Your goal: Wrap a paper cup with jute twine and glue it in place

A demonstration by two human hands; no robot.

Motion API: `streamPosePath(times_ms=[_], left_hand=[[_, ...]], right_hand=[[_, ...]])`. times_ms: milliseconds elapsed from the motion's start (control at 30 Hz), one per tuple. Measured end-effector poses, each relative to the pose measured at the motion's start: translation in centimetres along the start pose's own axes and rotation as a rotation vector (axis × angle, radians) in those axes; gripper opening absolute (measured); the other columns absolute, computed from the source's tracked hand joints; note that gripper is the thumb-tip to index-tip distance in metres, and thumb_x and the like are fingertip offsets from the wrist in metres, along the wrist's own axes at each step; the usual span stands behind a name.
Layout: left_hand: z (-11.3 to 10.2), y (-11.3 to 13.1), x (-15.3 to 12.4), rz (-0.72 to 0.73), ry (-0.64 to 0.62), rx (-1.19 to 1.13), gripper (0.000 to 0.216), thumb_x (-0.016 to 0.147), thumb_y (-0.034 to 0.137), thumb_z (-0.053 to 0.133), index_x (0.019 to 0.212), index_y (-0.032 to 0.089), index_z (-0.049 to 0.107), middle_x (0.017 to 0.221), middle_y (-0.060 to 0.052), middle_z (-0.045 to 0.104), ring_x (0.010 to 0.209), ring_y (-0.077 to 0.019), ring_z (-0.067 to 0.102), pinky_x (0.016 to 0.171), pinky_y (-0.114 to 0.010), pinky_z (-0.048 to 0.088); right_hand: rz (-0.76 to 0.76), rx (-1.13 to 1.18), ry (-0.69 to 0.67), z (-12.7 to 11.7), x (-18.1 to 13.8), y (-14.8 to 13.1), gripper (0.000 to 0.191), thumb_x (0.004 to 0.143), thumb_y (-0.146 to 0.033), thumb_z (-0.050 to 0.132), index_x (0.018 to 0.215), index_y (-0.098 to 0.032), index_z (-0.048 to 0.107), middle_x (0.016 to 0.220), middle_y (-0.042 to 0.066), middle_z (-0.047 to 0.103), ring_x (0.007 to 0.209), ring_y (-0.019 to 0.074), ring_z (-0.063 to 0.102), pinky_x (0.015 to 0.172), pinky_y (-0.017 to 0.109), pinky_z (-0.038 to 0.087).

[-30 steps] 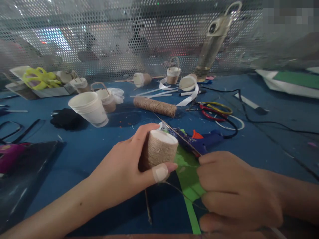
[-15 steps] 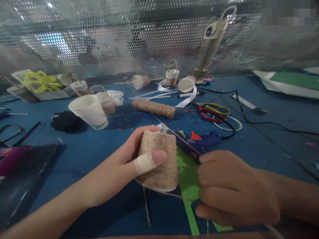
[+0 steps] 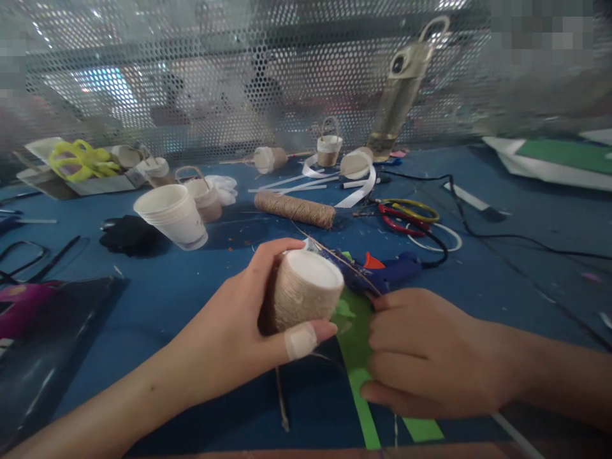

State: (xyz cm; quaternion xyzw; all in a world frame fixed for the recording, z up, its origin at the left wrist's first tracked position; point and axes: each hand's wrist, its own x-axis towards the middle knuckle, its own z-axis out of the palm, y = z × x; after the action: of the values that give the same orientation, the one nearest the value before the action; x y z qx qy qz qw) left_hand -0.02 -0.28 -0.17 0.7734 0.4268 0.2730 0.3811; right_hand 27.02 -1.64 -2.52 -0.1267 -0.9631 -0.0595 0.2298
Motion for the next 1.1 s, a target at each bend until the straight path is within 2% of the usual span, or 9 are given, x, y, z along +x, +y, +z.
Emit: streamPosePath(times_ms=[100,267,467,600,833,1100], left_hand=[[0.3,-0.5,0.0,0.131,0.116,0.154,0.073,0.085,0.046,0.090,0.144,0.039,0.049,0.130,0.003,0.069,0.113,-0.0232,0.070,0.094,-0.031,0.055],[-0.1,-0.6,0.0,0.220,0.101,0.309,0.057,0.090,0.046,0.087,0.135,0.036,0.053,0.127,0.003,0.068,0.110,-0.0222,0.068,0.099,-0.033,0.051],[-0.5,-0.4,0.2,0.162,0.087,0.262,0.058,0.090,0.057,0.084,0.134,0.032,0.056,0.119,0.001,0.072,0.099,-0.0234,0.069,0.088,-0.034,0.053],[-0.2,0.1,0.2,0.091,0.114,0.183,0.056,0.089,0.059,0.083,0.131,0.031,0.059,0.115,0.002,0.073,0.100,-0.0241,0.070,0.086,-0.033,0.053],[-0.1,0.8,0.0,0.022,0.134,0.044,0.061,0.089,0.061,0.081,0.135,0.030,0.057,0.129,-0.002,0.074,0.116,-0.0276,0.070,0.092,-0.034,0.056],[-0.8,0.4,0.1,0.054,0.113,0.051,0.064,0.092,0.061,0.079,0.140,0.030,0.051,0.134,-0.004,0.074,0.118,-0.0273,0.072,0.094,-0.034,0.061]], right_hand=[[0.001,-0.012,-0.015,0.0,0.0,-0.1,0.047,0.114,-0.030,0.047,0.068,-0.024,0.053,0.059,-0.006,0.055,0.053,0.0163,0.040,0.056,0.036,0.030],[0.010,-0.015,-0.006,0.2,-0.1,-0.1,0.047,0.113,-0.033,0.051,0.067,-0.024,0.053,0.058,-0.005,0.055,0.052,0.0168,0.040,0.055,0.036,0.030],[0.005,-0.011,0.011,0.1,0.1,-0.1,0.050,0.113,-0.032,0.051,0.064,-0.024,0.053,0.057,-0.005,0.053,0.051,0.0151,0.040,0.053,0.035,0.030],[0.005,-0.007,0.009,0.0,0.3,-0.2,0.050,0.113,-0.032,0.051,0.064,-0.023,0.054,0.057,-0.005,0.054,0.051,0.0148,0.042,0.054,0.035,0.031],[0.005,0.004,0.018,0.2,0.3,0.0,0.052,0.114,-0.033,0.049,0.064,-0.024,0.054,0.057,-0.005,0.055,0.050,0.0156,0.042,0.054,0.036,0.032],[0.002,-0.033,0.000,0.4,0.0,-0.1,0.047,0.112,-0.030,0.053,0.065,-0.024,0.053,0.058,-0.006,0.055,0.051,0.0156,0.043,0.055,0.035,0.031]])
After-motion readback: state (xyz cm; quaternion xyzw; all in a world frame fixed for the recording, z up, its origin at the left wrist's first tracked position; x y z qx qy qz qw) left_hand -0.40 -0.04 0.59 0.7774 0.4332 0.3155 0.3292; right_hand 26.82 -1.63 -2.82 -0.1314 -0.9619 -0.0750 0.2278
